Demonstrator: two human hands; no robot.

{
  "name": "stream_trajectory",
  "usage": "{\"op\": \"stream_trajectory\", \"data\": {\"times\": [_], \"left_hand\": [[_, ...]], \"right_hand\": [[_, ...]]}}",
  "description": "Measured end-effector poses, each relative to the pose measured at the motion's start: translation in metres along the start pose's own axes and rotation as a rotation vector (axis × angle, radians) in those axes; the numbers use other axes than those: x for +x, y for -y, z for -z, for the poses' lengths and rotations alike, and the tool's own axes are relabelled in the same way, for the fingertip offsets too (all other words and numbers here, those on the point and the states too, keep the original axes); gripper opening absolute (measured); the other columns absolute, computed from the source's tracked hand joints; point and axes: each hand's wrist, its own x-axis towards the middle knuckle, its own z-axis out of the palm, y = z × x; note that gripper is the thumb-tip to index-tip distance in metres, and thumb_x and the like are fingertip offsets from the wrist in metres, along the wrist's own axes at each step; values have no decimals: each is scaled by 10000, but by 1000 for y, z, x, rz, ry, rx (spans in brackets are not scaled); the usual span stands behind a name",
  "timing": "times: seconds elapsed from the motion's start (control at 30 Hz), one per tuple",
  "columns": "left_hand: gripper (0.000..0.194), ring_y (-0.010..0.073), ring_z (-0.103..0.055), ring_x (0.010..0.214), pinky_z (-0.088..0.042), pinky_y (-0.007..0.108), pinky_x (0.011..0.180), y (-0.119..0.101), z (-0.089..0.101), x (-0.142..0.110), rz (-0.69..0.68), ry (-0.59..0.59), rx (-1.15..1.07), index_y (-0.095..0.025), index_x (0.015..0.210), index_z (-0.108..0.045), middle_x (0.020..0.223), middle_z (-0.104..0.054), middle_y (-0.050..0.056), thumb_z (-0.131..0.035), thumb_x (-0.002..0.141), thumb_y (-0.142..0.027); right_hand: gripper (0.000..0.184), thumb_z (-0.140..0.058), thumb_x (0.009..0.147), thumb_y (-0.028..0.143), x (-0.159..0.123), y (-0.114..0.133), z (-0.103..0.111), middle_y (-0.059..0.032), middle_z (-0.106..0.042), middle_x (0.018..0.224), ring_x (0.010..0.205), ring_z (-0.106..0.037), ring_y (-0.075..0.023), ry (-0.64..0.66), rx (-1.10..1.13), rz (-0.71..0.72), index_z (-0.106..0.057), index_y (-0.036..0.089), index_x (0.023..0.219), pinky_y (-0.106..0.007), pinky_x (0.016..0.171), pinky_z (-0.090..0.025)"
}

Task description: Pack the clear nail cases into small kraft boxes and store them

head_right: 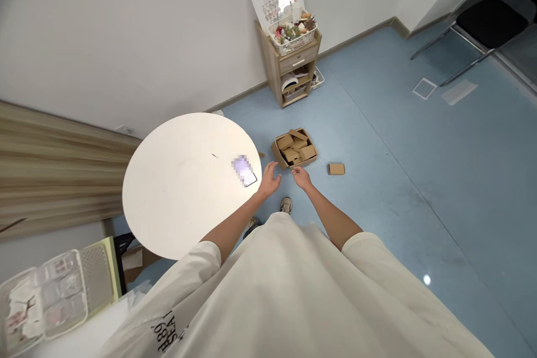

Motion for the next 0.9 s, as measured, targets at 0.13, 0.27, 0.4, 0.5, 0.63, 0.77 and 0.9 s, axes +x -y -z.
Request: {"op": "stream_trajectory", "data": {"times": [0.13,0.27,0.4,0.5,0.63,0.77,0.9], "left_hand": [[567,301,-321,1483,-278,529,1226,12,24,-21,18,-60,-10,-205,1451,-415,1528,-390,151,-517,894,-224],[554,283,-347,1463,-314,504,1209,22,55,-48,38,-143,-33,-203,1445,-420,1498,-416,149,-494,897,-204],[539,285,-373,1442,-341,507,1189,40,85,-83,87,-234,-58,-208,1425,-438,1471,-442,150,-494,890,-193],[546,291,-393,1426,-344,518,1183,60,107,-116,133,-295,-81,-200,1428,-437,1476,-438,157,-496,885,-190],[546,301,-408,1419,-350,539,1176,94,137,-170,191,-352,-131,-201,1436,-436,1508,-413,163,-495,893,-204],[547,297,-416,1419,-370,525,1167,130,171,-228,227,-397,-162,-218,1436,-437,1518,-407,152,-512,895,-213],[543,298,-427,1412,-394,513,1153,165,206,-283,259,-440,-192,-225,1437,-435,1527,-401,147,-527,902,-232]], "right_hand": [[308,-530,888,326,-6,21,-27,-83,-704,1175,1048,-679,-217,57,-9,75,-691,219,1128,-384,963,-514],[318,-507,893,336,-17,48,-62,-76,-706,1147,1057,-669,-212,126,-29,145,-682,204,1123,-367,947,-520],[331,-505,896,352,-37,75,-99,-73,-716,1108,1041,-669,-217,208,-75,211,-676,204,1137,-361,920,-524],[340,-515,900,371,-59,92,-128,-82,-709,1154,1013,-676,-218,256,-129,253,-675,204,1149,-348,893,-525],[365,-515,910,394,-96,107,-176,-89,-685,1229,966,-690,-207,317,-189,303,-665,207,1185,-336,869,-527],[356,-513,913,383,-137,115,-232,-91,-682,1226,969,-699,-206,354,-212,337,-658,201,1182,-337,881,-527],[330,-522,910,366,-180,121,-288,-91,-672,1245,963,-702,-208,395,-220,368,-657,206,1165,-348,873,-532]]}}
